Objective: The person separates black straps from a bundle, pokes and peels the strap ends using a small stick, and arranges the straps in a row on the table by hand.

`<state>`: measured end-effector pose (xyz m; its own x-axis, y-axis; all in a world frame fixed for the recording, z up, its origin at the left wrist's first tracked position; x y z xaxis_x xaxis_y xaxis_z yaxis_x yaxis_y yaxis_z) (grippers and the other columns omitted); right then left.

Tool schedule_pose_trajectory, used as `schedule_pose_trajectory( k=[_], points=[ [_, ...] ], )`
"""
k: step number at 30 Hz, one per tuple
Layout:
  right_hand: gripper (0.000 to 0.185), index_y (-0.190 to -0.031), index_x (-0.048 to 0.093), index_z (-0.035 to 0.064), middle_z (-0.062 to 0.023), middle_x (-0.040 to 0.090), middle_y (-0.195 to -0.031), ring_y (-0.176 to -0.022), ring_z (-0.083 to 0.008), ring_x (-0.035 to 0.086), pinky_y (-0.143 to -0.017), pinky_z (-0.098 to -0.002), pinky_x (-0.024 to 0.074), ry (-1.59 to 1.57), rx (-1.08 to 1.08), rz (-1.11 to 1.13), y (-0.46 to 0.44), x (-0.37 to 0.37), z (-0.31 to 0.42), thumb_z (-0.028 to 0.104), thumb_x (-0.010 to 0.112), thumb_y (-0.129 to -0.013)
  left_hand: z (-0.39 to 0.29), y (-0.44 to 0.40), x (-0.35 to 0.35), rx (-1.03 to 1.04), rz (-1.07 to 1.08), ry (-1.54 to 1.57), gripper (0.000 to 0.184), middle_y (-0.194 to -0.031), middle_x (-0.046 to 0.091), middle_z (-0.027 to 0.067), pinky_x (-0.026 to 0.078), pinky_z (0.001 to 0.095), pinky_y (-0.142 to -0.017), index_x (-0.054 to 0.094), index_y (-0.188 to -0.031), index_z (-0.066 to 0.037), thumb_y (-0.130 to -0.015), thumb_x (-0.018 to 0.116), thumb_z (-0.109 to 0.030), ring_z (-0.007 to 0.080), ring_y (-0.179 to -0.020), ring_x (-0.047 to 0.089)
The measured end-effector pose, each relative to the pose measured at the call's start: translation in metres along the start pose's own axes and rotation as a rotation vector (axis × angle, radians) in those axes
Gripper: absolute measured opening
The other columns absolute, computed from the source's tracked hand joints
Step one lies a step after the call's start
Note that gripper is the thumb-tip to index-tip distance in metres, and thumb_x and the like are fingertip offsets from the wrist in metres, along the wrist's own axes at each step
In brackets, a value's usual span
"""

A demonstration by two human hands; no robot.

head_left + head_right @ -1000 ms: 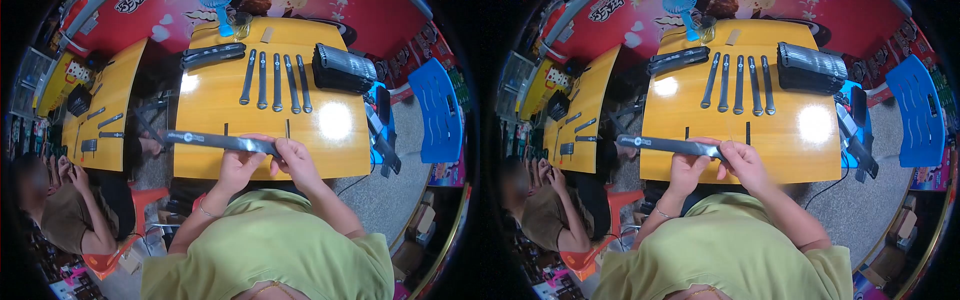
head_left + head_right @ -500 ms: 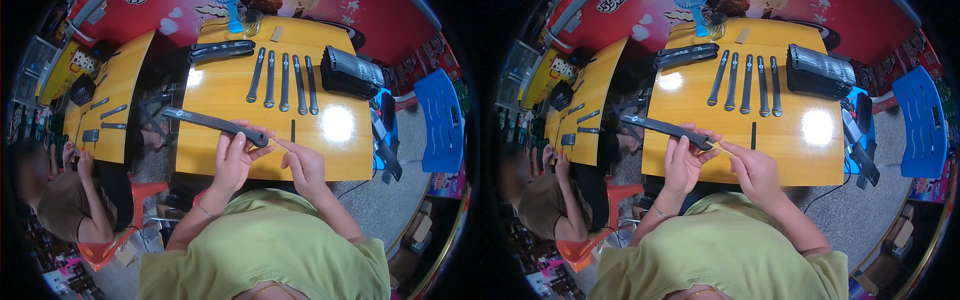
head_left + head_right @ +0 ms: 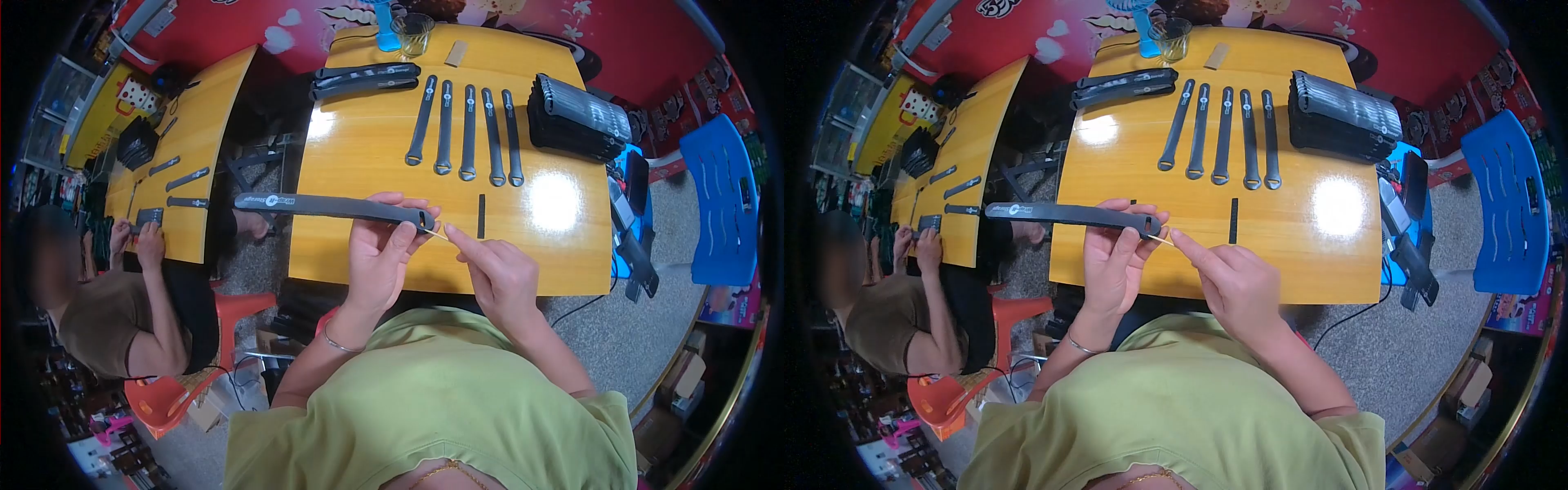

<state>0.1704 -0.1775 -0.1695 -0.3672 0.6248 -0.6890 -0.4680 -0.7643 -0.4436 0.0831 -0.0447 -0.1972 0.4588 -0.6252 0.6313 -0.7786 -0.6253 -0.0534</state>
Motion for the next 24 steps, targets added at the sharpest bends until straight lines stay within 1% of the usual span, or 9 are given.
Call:
schedule_pose_trajectory(
  k=[8,11,14,17,20,22,24],
  points=[
    [0.047,-0.115,0.063,0.0202,-0.0020,0.056,-0.065,-0.058,-0.0171,0.055,-0.050,-0.0296,0.0433,0.058,-0.023,-0.034,0.000,-0.001,0.001,0.002,0.062,-0.072,0.000,0.001,-0.001,0.046,-0.027,-0.038,0.031,-0.110,0.056,0.0163,0.051,0.0377,-0.090,0.042,-0.116,-0.006,-0.089,0.055,-0.003,0.0279,-0.105,0.058],
    [0.046,-0.114,0.064,0.0192,-0.0023,0.056,-0.064,-0.056,-0.0175,0.055,-0.049,-0.0297,0.0437,0.131,-0.035,-0.041,0.000,-0.002,0.003,0.001,0.062,-0.071,0.000,0.001,-0.003,0.085,-0.048,-0.103,0.032,-0.109,0.056,0.0170,0.050,0.0388,-0.090,0.042,-0.115,-0.005,-0.087,0.056,-0.001,0.0288,-0.104,0.058],
    [0.047,-0.114,0.063,0.0183,-0.0035,0.058,-0.065,-0.051,-0.0187,0.053,-0.048,-0.0300,0.0435,0.085,0.027,-0.020,0.002,0.001,0.002,0.000,0.061,-0.071,0.001,0.002,-0.007,0.270,-0.041,-0.320,0.034,-0.110,0.055,0.0181,0.049,0.0396,-0.091,0.041,-0.114,-0.004,-0.085,0.056,0.005,0.0292,-0.104,0.058],
    [0.041,-0.116,0.061,0.0149,-0.0049,0.062,-0.069,-0.051,-0.0162,0.056,-0.049,-0.0276,0.0438,-0.191,0.093,-0.046,0.005,0.012,-0.001,0.000,0.057,-0.078,-0.004,0.005,0.000,0.394,-0.051,-0.513,0.036,-0.112,0.053,0.0189,0.048,0.0400,-0.092,0.040,-0.113,-0.003,-0.083,0.055,0.010,0.0297,-0.105,0.057],
    [0.033,-0.117,0.058,0.0095,-0.0070,0.064,-0.073,-0.058,-0.0127,0.060,-0.052,-0.0253,0.0454,-0.604,0.393,0.185,0.006,0.018,-0.002,0.002,0.053,-0.086,-0.004,0.004,0.002,0.470,-0.044,-0.500,0.034,-0.108,0.051,0.0142,0.047,0.0360,-0.091,0.044,-0.110,-0.002,-0.081,0.058,0.010,0.0270,-0.105,0.057],
    [0.028,-0.116,0.058,0.0055,-0.0070,0.065,-0.073,-0.062,-0.0110,0.061,-0.055,-0.0240,0.0461,-1.118,0.712,0.368,0.009,0.025,-0.009,0.004,0.050,-0.089,-0.005,0.005,0.001,0.544,-0.027,-0.606,0.034,-0.106,0.050,0.0136,0.047,0.0365,-0.091,0.044,-0.109,-0.002,-0.081,0.058,0.011,0.0272,-0.104,0.057],
    [0.025,-0.115,0.057,0.0028,-0.0067,0.065,-0.074,-0.063,-0.0098,0.061,-0.056,-0.0232,0.0463,-1.181,0.723,0.353,0.009,0.028,-0.009,0.006,0.049,-0.091,-0.003,0.006,-0.001,0.579,-0.010,-0.659,0.034,-0.105,0.050,0.0134,0.047,0.0367,-0.091,0.045,-0.109,-0.002,-0.081,0.058,0.011,0.0274,-0.103,0.057]
  ],
)
Point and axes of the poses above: each hand's wrist, its own y-axis away from the middle knuckle, its own x-axis out of the palm, z = x × y, the point moved 4 cm from there along -y, towards the middle knuckle
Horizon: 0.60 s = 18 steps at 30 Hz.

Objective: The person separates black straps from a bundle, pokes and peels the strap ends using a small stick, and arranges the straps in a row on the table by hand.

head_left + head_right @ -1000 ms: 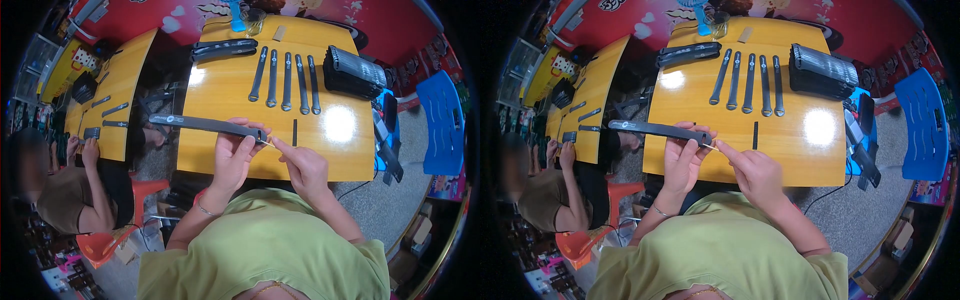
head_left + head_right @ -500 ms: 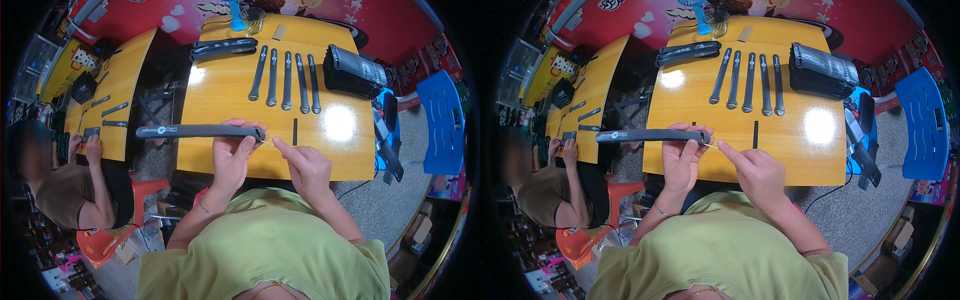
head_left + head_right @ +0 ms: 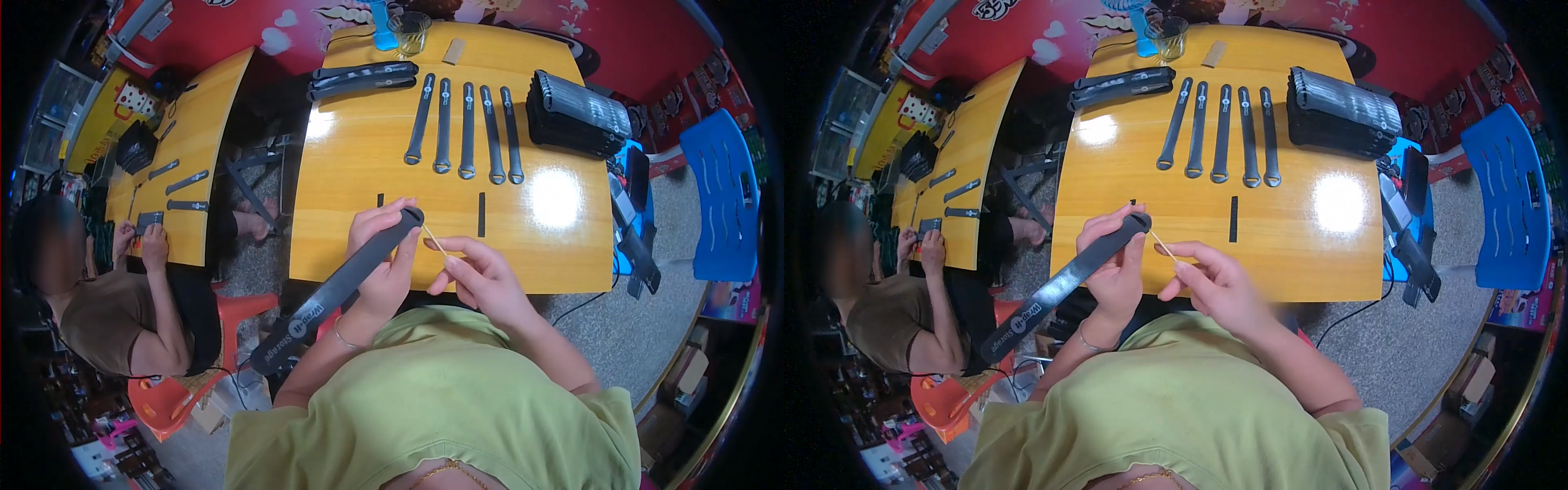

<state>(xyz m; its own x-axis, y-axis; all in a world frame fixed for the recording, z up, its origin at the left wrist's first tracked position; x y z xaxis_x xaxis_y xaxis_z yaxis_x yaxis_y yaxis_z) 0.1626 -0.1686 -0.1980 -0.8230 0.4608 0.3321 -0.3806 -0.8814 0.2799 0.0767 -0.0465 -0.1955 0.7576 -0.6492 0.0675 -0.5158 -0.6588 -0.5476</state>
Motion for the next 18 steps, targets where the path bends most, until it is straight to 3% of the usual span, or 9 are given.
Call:
schedule_pose_trajectory(
  k=[2,5,8,11,14,16,18],
  points=[
    [0.025,-0.115,0.056,0.0014,-0.0061,0.066,-0.074,-0.061,-0.0093,0.059,-0.057,-0.0228,0.0459,0.385,-0.337,-0.159,-0.002,0.005,0.001,0.006,0.049,-0.091,0.001,0.003,0.002,0.003,0.016,0.004,0.033,-0.105,0.049,0.0137,0.047,0.0366,-0.091,0.045,-0.108,-0.002,-0.080,0.058,0.012,0.0277,-0.102,0.058],
    [0.027,-0.117,0.053,0.0023,-0.0063,0.065,-0.073,-0.062,-0.0102,0.060,-0.057,-0.0231,0.0455,0.619,-0.490,-0.272,-0.005,0.004,0.006,0.004,0.049,-0.090,0.005,0.011,0.010,-0.131,-0.018,0.110,0.031,-0.105,0.053,0.0147,0.047,0.0357,-0.091,0.044,-0.110,-0.001,-0.083,0.056,0.009,0.0264,-0.100,0.059],
    [0.032,-0.120,0.050,0.0037,-0.0097,0.065,-0.072,-0.066,-0.0149,0.064,-0.060,-0.0255,0.0472,0.218,-0.160,-0.235,-0.006,0.010,0.001,0.002,0.050,-0.089,0.005,0.008,0.011,-0.445,-0.137,0.367,0.028,-0.107,0.056,0.0161,0.046,0.0343,-0.091,0.043,-0.111,0.000,-0.086,0.054,0.006,0.0243,-0.099,0.059],
    [0.034,-0.120,0.050,0.0049,-0.0124,0.064,-0.074,-0.072,-0.0206,0.066,-0.062,-0.0286,0.0492,0.513,-0.324,-0.271,-0.007,0.015,0.016,0.000,0.052,-0.086,0.009,0.003,0.008,-0.487,-0.148,0.415,0.032,-0.108,0.058,0.0167,0.046,0.0326,-0.091,0.038,-0.115,0.000,-0.087,0.054,0.004,0.0203,-0.101,0.058],
    [0.034,-0.118,0.052,0.0055,-0.0128,0.064,-0.076,-0.069,-0.0235,0.065,-0.062,-0.0309,0.0503,0.784,-0.664,-0.313,-0.017,0.016,0.019,0.000,0.055,-0.084,0.018,0.000,0.002,-0.477,-0.108,0.410,0.033,-0.107,0.058,0.0174,0.047,0.0317,-0.089,0.037,-0.114,0.000,-0.087,0.055,0.004,0.0185,-0.101,0.058],
    [0.031,-0.113,0.055,0.0052,-0.0133,0.064,-0.077,-0.068,-0.0242,0.065,-0.060,-0.0319,0.0504,0.787,-0.689,-0.314,-0.022,0.014,0.026,0.000,0.056,-0.083,0.019,-0.004,0.000,-0.461,-0.055,0.377,0.031,-0.106,0.058,0.0183,0.048,0.0318,-0.089,0.037,-0.112,0.000,-0.086,0.055,0.005,0.0194,-0.100,0.059],
    [0.027,-0.108,0.057,0.0045,-0.0137,0.064,-0.077,-0.065,-0.0247,0.065,-0.059,-0.0323,0.0503,0.762,-0.673,-0.319,-0.024,0.015,0.027,0.000,0.058,-0.082,0.015,-0.008,0.001,-0.530,-0.133,0.412,0.027,-0.106,0.059,0.0193,0.049,0.0321,-0.088,0.038,-0.106,0.000,-0.086,0.055,0.006,0.0217,-0.100,0.059]
  ],
)
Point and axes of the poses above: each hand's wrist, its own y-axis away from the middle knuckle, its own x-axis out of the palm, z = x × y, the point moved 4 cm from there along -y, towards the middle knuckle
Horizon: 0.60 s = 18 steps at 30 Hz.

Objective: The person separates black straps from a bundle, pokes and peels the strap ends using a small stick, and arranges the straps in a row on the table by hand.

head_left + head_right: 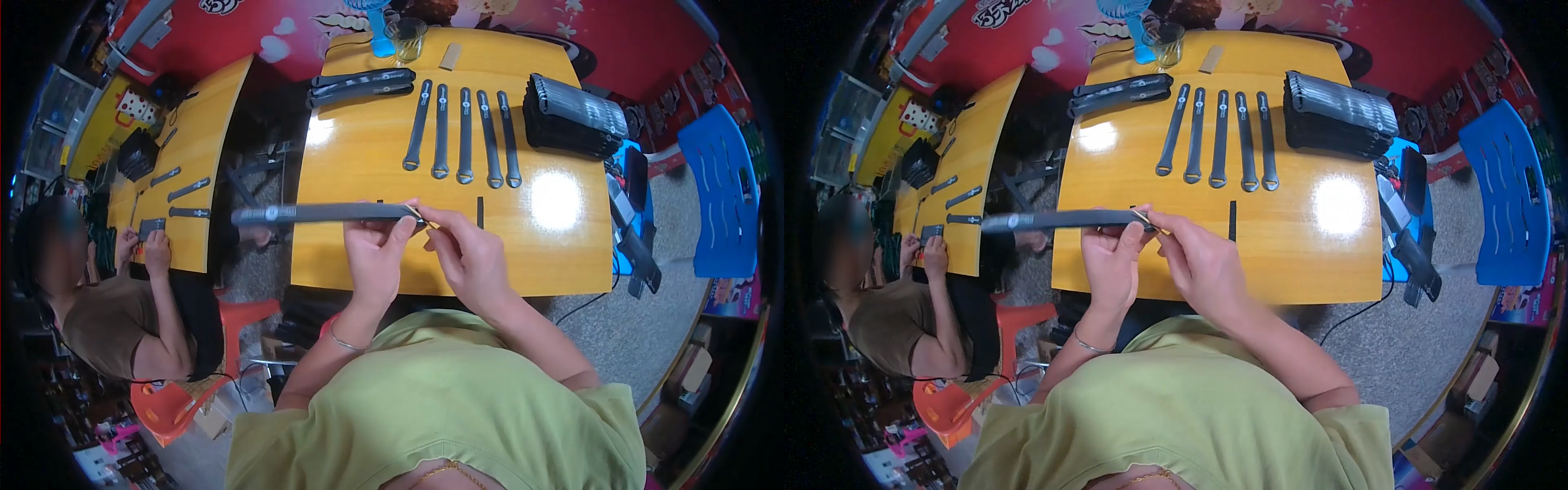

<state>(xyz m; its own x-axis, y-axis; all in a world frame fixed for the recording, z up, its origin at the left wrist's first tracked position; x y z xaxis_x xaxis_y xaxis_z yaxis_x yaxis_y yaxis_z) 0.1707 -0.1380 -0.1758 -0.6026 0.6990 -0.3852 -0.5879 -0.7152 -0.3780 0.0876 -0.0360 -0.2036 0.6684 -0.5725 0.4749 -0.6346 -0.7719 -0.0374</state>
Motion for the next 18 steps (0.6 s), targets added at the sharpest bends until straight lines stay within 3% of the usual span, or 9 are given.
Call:
schedule_pose_trajectory(
  k=[5,8,14,15,18],
  points=[
    [0.019,-0.100,0.058,0.0029,-0.0133,0.063,-0.072,-0.060,-0.0251,0.063,-0.054,-0.0331,0.0484,-0.065,0.145,0.050,0.002,0.009,-0.002,0.002,0.060,-0.081,0.006,0.003,0.001,0.058,-0.044,-0.145,0.017,-0.109,0.058,0.0205,0.050,0.0326,-0.087,0.042,-0.089,0.000,-0.084,0.057,0.007,0.0278,-0.105,0.059],
    [0.016,-0.099,0.059,0.0035,-0.0126,0.061,-0.067,-0.056,-0.0243,0.062,-0.051,-0.0320,0.0463,0.005,0.120,0.058,0.004,0.010,-0.007,0.004,0.059,-0.083,0.008,0.003,-0.004,0.145,0.070,-0.219,0.017,-0.106,0.060,0.0193,0.050,0.0300,-0.085,0.047,-0.094,0.003,-0.083,0.060,0.006,0.0234,-0.100,0.061],
    [0.011,-0.096,0.059,0.0037,-0.0085,0.058,-0.059,-0.052,-0.0146,0.059,-0.049,-0.0265,0.0428,-0.241,0.331,0.291,0.004,0.002,-0.012,0.008,0.055,-0.088,0.003,-0.009,-0.023,0.029,0.392,-0.415,0.027,-0.093,0.065,0.0089,0.052,0.0254,-0.077,0.059,-0.103,0.004,-0.078,0.069,0.000,0.0105,-0.082,0.063],
    [0.011,-0.098,0.059,0.0026,-0.0059,0.056,-0.059,-0.053,-0.0103,0.057,-0.050,-0.0247,0.0417,-0.348,0.341,0.307,0.006,0.004,-0.017,0.009,0.054,-0.090,0.000,-0.011,-0.022,-0.024,0.408,-0.379,0.023,-0.089,0.066,0.0062,0.053,0.0249,-0.071,0.060,-0.097,0.003,-0.077,0.071,-0.003,0.0095,-0.078,0.063],
    [0.012,-0.099,0.058,0.0014,-0.0049,0.055,-0.060,-0.054,-0.0093,0.056,-0.050,-0.0236,0.0412,-0.335,0.395,0.211,0.008,0.009,-0.019,0.008,0.053,-0.090,0.003,-0.014,-0.018,0.082,0.317,-0.445,0.023,-0.086,0.066,0.0063,0.053,0.0245,-0.067,0.060,-0.095,0.004,-0.077,0.071,-0.003,0.0097,-0.076,0.063]
  ],
)
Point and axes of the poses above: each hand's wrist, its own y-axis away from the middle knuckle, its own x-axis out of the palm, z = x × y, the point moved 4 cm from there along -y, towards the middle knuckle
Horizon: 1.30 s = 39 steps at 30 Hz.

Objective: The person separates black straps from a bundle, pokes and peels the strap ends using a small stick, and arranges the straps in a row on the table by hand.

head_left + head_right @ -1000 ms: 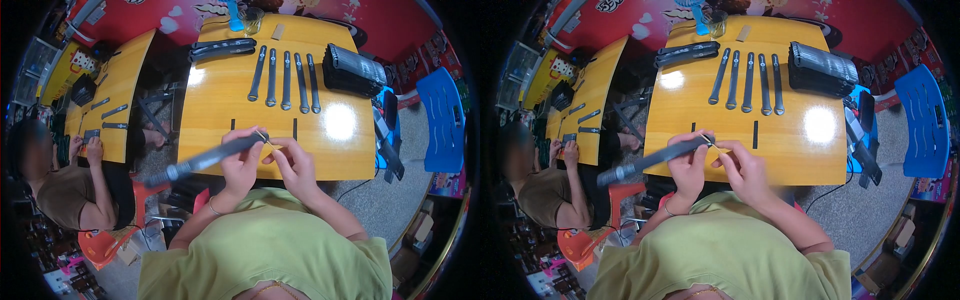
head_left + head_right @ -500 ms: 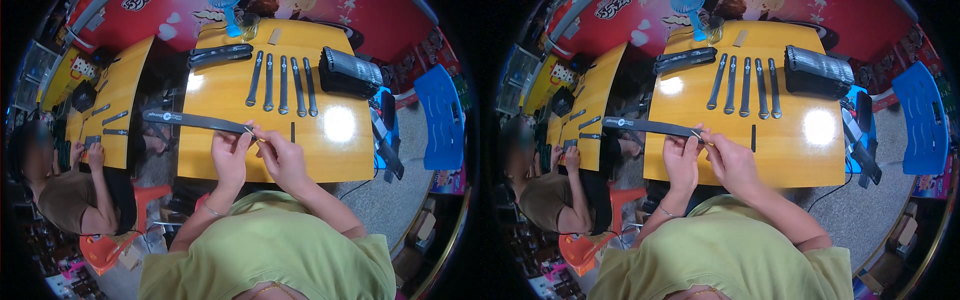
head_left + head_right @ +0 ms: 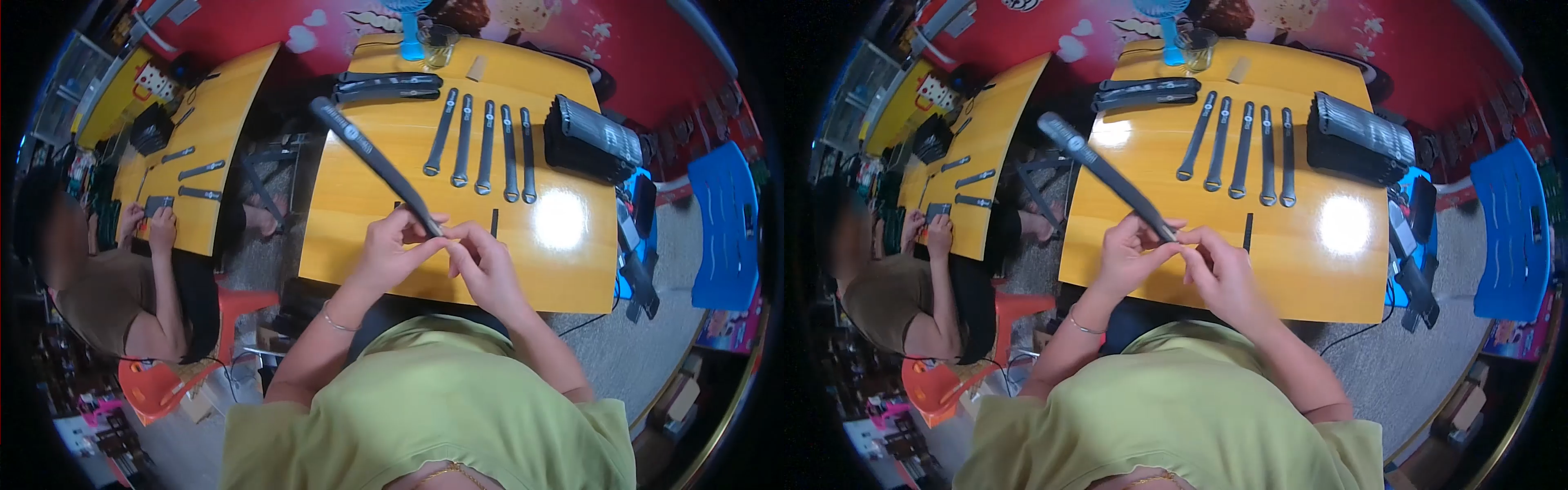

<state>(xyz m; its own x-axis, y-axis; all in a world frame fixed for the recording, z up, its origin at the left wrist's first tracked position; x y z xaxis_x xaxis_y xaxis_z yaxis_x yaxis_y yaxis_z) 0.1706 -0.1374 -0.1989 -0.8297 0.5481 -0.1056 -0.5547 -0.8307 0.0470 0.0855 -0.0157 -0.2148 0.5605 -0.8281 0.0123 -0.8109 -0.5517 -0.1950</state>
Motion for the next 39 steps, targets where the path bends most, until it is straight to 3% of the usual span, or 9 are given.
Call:
schedule_pose_trajectory(
  k=[8,15,18,22,25,31,34,38,39],
  points=[
    [0.011,-0.099,0.056,0.0013,-0.0062,0.056,-0.058,-0.049,-0.0155,0.055,-0.048,-0.0270,0.0408,0.306,-0.189,-0.115,0.001,0.002,0.008,0.004,0.052,-0.088,0.002,0.009,0.011,0.008,0.020,-0.263,0.015,-0.069,0.060,0.0112,0.046,0.0272,-0.053,0.060,-0.081,0.003,-0.085,0.061,-0.012,0.0186,-0.060,0.062],
    [0.009,-0.094,0.057,0.0020,-0.0069,0.051,-0.054,-0.049,-0.0133,0.052,-0.049,-0.0262,0.0386,0.200,-0.031,0.183,-0.004,-0.012,-0.001,0.008,0.054,-0.088,-0.001,0.013,0.000,-0.048,0.225,-0.243,0.020,-0.062,0.060,0.0093,0.043,0.0264,-0.048,0.059,-0.068,0.001,-0.082,0.064,-0.012,0.0171,-0.051,0.059],
    [0.010,-0.094,0.057,0.0017,-0.0076,0.052,-0.055,-0.050,-0.0127,0.052,-0.050,-0.0261,0.0386,0.154,-0.001,0.064,-0.001,-0.002,0.000,0.009,0.055,-0.088,-0.004,0.010,-0.001,0.154,0.054,-0.390,0.021,-0.062,0.060,0.0089,0.042,0.0258,-0.048,0.059,-0.066,0.002,-0.080,0.067,-0.012,0.0166,-0.051,0.057],
    [0.007,-0.092,0.056,0.0014,-0.0091,0.056,-0.060,-0.050,-0.0151,0.054,-0.048,-0.0285,0.0397,0.175,-0.069,-0.030,-0.001,0.000,-0.002,0.006,0.054,-0.087,-0.009,0.009,0.006,0.108,-0.015,-0.420,0.021,-0.059,0.056,0.0097,0.041,0.0264,-0.048,0.059,-0.067,0.002,-0.079,0.069,-0.013,0.0175,-0.051,0.056],
    [0.005,-0.091,0.056,0.0022,-0.0092,0.057,-0.061,-0.050,-0.0178,0.056,-0.048,-0.0289,0.0410,0.109,-0.082,-0.060,0.000,-0.002,-0.002,0.005,0.055,-0.086,-0.010,0.008,0.010,0.034,0.059,-0.330,0.013,-0.061,0.060,0.0071,0.044,0.0242,-0.048,0.062,-0.071,0.002,-0.081,0.064,-0.006,0.0125,-0.054,0.058],
    [0.006,-0.087,0.057,0.0043,-0.0083,0.058,-0.061,-0.052,-0.0200,0.058,-0.050,-0.0295,0.0452,0.495,-0.361,-0.116,-0.002,-0.020,0.007,0.005,0.060,-0.082,-0.010,0.023,0.010,0.075,0.301,-0.516,0.018,-0.060,0.059,0.0076,0.043,0.0266,-0.048,0.059,-0.064,0.000,-0.078,0.063,-0.010,0.0164,-0.051,0.057],
    [0.006,-0.087,0.057,0.0055,-0.0083,0.057,-0.061,-0.054,-0.0213,0.059,-0.050,-0.0302,0.0461,0.625,-0.272,-0.305,-0.012,-0.055,0.023,0.004,0.060,-0.081,-0.025,0.043,0.010,0.111,0.603,-0.556,0.018,-0.058,0.057,0.0067,0.043,0.0257,-0.049,0.059,-0.062,-0.001,-0.078,0.061,-0.009,0.0165,-0.051,0.057],
    [0.005,-0.084,0.056,0.0065,-0.0075,0.056,-0.061,-0.053,-0.0213,0.059,-0.046,-0.0309,0.0444,0.700,-0.412,-0.140,-0.003,-0.051,0.052,0.004,0.058,-0.080,-0.012,0.051,0.004,-0.160,0.256,-0.359,0.021,-0.059,0.050,0.0099,0.041,0.0308,-0.050,0.053,-0.066,0.001,-0.081,0.062,-0.010,0.0194,-0.052,0.053],
    [0.004,-0.083,0.056,0.0067,-0.0073,0.057,-0.061,-0.053,-0.0209,0.059,-0.046,-0.0312,0.0440,0.765,-0.496,-0.090,0.003,-0.040,0.057,0.005,0.058,-0.080,-0.005,0.047,0.007,-0.237,0.227,-0.135,0.008,-0.072,0.058,0.0078,0.048,0.0282,-0.059,0.055,-0.088,0.001,-0.084,0.059,-0.005,0.0145,-0.066,0.059]
  ],
)
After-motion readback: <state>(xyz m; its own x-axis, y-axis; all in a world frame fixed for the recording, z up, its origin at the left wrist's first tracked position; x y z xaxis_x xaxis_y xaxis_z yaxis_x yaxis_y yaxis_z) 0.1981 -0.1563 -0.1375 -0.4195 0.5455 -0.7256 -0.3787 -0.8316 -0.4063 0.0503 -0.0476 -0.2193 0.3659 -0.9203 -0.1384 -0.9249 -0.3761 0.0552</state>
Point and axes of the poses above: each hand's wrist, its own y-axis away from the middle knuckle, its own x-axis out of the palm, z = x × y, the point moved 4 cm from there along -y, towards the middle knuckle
